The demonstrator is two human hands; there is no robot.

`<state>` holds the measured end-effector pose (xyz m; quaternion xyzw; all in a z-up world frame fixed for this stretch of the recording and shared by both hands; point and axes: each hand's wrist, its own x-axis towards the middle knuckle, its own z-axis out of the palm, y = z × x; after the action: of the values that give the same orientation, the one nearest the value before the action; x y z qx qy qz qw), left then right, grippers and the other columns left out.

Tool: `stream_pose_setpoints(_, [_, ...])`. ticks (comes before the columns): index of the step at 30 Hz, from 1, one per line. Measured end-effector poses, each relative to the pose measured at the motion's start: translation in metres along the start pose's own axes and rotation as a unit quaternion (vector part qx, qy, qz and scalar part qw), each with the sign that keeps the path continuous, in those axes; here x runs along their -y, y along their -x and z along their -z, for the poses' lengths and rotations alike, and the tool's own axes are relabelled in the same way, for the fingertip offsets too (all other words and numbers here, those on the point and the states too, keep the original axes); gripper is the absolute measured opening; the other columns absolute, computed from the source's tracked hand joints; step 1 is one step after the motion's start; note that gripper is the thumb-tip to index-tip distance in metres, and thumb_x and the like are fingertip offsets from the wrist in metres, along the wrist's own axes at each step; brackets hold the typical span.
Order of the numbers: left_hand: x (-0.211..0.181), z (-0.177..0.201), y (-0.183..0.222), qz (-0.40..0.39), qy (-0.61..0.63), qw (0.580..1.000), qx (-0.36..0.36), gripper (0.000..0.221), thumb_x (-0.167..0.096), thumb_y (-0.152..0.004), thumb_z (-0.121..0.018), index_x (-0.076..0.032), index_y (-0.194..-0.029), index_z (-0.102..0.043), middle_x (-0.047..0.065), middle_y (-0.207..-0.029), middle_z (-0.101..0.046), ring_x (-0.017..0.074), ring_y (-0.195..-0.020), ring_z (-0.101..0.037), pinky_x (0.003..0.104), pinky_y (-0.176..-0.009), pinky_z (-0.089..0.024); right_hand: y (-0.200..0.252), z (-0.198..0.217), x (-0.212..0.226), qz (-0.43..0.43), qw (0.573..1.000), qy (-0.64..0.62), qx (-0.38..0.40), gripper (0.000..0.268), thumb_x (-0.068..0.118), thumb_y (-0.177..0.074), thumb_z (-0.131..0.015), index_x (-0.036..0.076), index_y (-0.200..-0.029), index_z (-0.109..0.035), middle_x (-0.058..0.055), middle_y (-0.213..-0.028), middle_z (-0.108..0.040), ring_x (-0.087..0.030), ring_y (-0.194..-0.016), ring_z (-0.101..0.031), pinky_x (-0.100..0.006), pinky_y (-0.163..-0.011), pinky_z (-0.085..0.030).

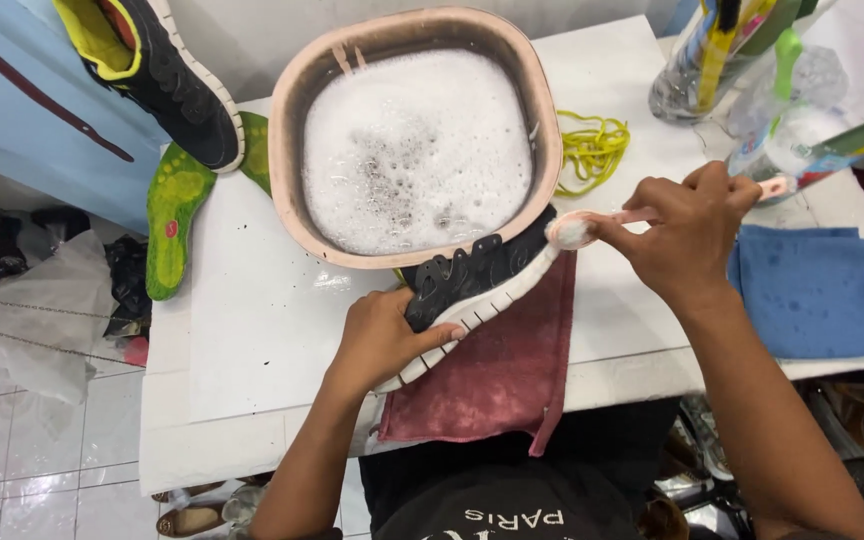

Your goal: Cleaning a sneaker using a small brush, soapy water, and a cloth at a workstation.

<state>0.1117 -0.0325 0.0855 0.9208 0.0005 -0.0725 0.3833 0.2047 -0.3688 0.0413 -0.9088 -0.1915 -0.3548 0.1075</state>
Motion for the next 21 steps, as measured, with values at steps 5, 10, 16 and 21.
stream_pose_setpoints(5, [-0.002, 0.001, -0.002, 0.001, -0.010, 1.000, 0.011, 0.055, -0.047, -0.065, -0.094, -0.007, -0.057, -0.058, 0.008, -0.041, -0.051, 0.0232, -0.042, -0.054, 0.031, -0.040, -0.034, -0.001, 0.019, 0.056, 0.020, 0.997, -0.074, 0.024, 0.051, 0.072, -0.071, -0.082, 0.026, -0.066, -0.060, 0.000, -0.063, -0.051, -0.024, -0.079, -0.053, -0.050, -0.092, -0.030])
stream_pose_setpoints(10, [-0.005, 0.003, 0.002, -0.008, -0.001, 1.000, 0.012, 0.053, -0.044, -0.066, -0.095, -0.007, -0.056, -0.058, 0.008, -0.041, -0.051, 0.0234, -0.042, -0.053, 0.031, -0.040, -0.034, -0.003, 0.010, 0.021, -0.037, 0.997, -0.061, 0.020, 0.054, 0.069, -0.076, -0.089, 0.021, -0.074, -0.064, 0.001, -0.064, -0.042, -0.023, -0.083, -0.052, -0.047, -0.097, -0.031])
stream_pose_setpoints(16, [0.002, -0.002, 0.001, -0.004, -0.004, 1.000, 0.024, 0.054, -0.046, -0.064, -0.095, -0.006, -0.057, -0.059, 0.009, -0.042, -0.052, 0.0254, -0.043, -0.054, 0.032, -0.041, -0.035, 0.011, -0.005, -0.009, -0.069, 0.996, -0.055, 0.019, 0.053, 0.068, -0.081, -0.087, 0.021, -0.081, -0.063, 0.001, -0.077, -0.042, -0.023, -0.090, -0.056, -0.044, -0.100, -0.033])
stream_pose_setpoints(21, [-0.005, 0.005, -0.001, -0.001, -0.004, 1.000, 0.028, 0.054, -0.047, -0.062, -0.096, -0.008, -0.056, -0.058, 0.008, -0.041, -0.051, 0.0244, -0.042, -0.054, 0.031, -0.041, -0.036, 0.010, -0.001, 0.004, -0.076, 0.988, -0.121, 0.051, 0.056, 0.071, -0.070, -0.087, 0.021, -0.075, -0.063, 0.003, -0.069, -0.040, -0.021, -0.085, -0.054, -0.045, -0.100, -0.031])
